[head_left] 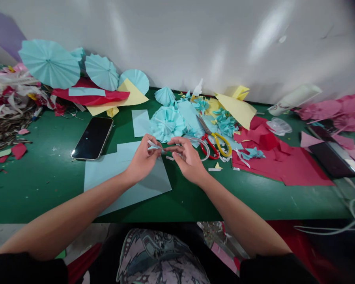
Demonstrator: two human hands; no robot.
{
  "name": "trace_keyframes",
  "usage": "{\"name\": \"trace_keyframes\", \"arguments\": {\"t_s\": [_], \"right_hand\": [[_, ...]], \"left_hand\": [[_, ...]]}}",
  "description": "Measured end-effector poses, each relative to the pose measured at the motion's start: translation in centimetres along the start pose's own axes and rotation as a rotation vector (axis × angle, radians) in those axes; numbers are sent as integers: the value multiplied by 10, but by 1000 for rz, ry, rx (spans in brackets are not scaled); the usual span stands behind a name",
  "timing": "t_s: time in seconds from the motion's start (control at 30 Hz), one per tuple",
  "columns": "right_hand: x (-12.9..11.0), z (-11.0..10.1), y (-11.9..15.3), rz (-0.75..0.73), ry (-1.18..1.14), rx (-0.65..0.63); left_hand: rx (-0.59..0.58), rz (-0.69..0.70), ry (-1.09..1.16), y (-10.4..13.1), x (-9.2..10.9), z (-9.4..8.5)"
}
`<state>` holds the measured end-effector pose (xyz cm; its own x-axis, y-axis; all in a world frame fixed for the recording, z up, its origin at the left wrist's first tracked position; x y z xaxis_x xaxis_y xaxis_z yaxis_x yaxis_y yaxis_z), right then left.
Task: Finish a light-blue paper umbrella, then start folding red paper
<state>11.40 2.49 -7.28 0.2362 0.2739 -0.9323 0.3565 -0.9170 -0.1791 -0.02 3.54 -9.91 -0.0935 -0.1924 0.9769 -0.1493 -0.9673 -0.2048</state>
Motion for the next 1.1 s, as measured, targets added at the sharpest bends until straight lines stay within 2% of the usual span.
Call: {"name": "trace_keyframes", "arguments": {"t_s": [0.33,0.4,0.53,0.6,0.67,0.83,1.1], "right_hand": [[6,1,-1,82,-64,-27],[13,0,-3,160,-171,-24],[35,1,-3,419,-458,-4],[42,1,-3,483,-518,15],[40,-2,-4,450,-511,32],[20,-6,-7,216,-461,18],[19,-7,-7,204,-400,39]], "left_hand": [[-9,12,-99,-2,11,3],[-36,59,-147,-2,14,5],[-80,136,-233,1,20,7],[-79,148,-228,1,21,6],[-62,128,-206,0,20,5],[18,31,-64,-3,17,1],[130,-95,55,-1,3,-6]]}}
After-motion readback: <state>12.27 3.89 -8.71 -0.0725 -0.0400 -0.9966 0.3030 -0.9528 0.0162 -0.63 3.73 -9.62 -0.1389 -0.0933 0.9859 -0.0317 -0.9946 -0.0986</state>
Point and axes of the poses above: each hand's wrist, its own y-axis away from the middle knuckle, its own z-axis out of the palm, x = y × z, the point moved 9 cm from there along -y, towards the middle knuckle, and after that the axes turned 7 degrees about z, right-handed, at the moved point
